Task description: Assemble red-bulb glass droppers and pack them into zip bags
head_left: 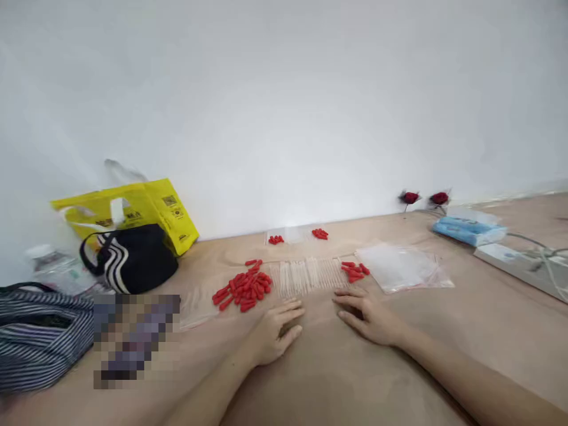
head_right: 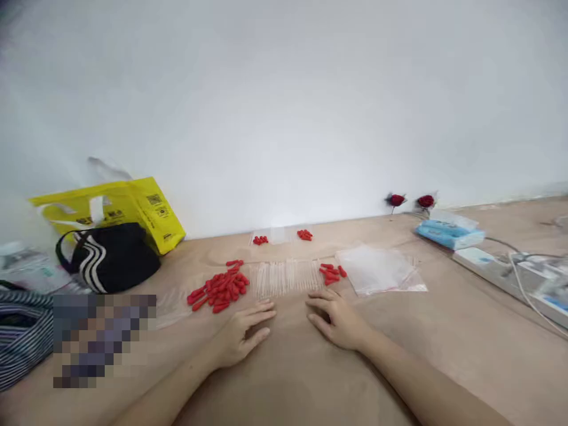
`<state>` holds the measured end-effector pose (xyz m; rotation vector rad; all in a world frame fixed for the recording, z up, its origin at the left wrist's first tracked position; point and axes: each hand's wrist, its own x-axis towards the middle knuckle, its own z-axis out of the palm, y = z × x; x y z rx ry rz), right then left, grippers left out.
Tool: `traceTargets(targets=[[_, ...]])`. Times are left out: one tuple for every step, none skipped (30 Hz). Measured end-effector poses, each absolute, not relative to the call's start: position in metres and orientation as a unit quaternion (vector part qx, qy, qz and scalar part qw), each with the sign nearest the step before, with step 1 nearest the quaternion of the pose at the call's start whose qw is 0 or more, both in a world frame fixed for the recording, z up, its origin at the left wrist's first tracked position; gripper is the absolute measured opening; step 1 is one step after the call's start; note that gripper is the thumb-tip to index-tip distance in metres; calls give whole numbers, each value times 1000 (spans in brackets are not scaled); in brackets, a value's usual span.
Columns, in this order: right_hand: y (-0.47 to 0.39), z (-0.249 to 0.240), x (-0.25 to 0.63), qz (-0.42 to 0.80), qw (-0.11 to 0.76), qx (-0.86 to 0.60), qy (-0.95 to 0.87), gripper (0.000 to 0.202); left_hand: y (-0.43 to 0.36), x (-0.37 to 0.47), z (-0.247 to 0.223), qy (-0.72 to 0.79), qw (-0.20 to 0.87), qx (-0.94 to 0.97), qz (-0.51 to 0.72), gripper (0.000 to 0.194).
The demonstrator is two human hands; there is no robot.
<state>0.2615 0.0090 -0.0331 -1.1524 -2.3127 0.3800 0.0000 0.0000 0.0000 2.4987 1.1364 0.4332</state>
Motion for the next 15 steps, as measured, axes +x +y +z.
traceTargets(targets=[[9, -34, 262, 139, 267, -424, -854, 36, 0, 0, -1, 402, 179, 884, 157, 38], [9, -35, 262, 138, 272, -422, -854, 35, 0, -1, -1, 402, 178, 884, 160, 37], [10, -35, 262, 136, 276, -420, -854, 35, 0, -1, -1, 403, 178, 883, 162, 37], [10, -35, 262, 134, 279, -419, -853, 35, -1, -1, -2, 403, 177, 883, 163, 37], [10, -35, 262, 131, 281, -420, -853, 35, -1, -1, -2, 403, 177, 883, 164, 37], [9, -35, 262, 129, 282, -420, -853, 34, -1, -1, -2, 403, 177, 883, 164, 37], [9, -35, 261, 126, 282, -420, -853, 34, -1, -1, -3, 404, 177, 882, 164, 37], [8, -35, 261, 123, 283, -418, -854, 34, 0, -1, -3, 404, 178, 882, 163, 37], [8, -35, 261, 119, 285, -415, -856, 33, 0, -1, -3, 404, 179, 882, 164, 37], [7, -35, 260, 115, 288, -412, -857, 33, 0, -2, -3, 403, 180, 882, 165, 37], [7, -35, 260, 111, 293, -408, -858, 33, 1, -2, -3, 401, 180, 883, 167, 37], [8, -35, 260, 106, 298, -406, -857, 33, 1, -2, -4, 399, 180, 883, 170, 36], [10, -36, 261, 98, 304, -409, -855, 32, 1, -2, -4, 397, 180, 883, 172, 36], [13, -36, 262, 86, 309, -419, -850, 29, 1, -2, -4, 396, 179, 883, 174, 36], [17, -36, 264, 68, 313, -436, -841, 26, 1, -2, -4, 396, 180, 883, 174, 35]])
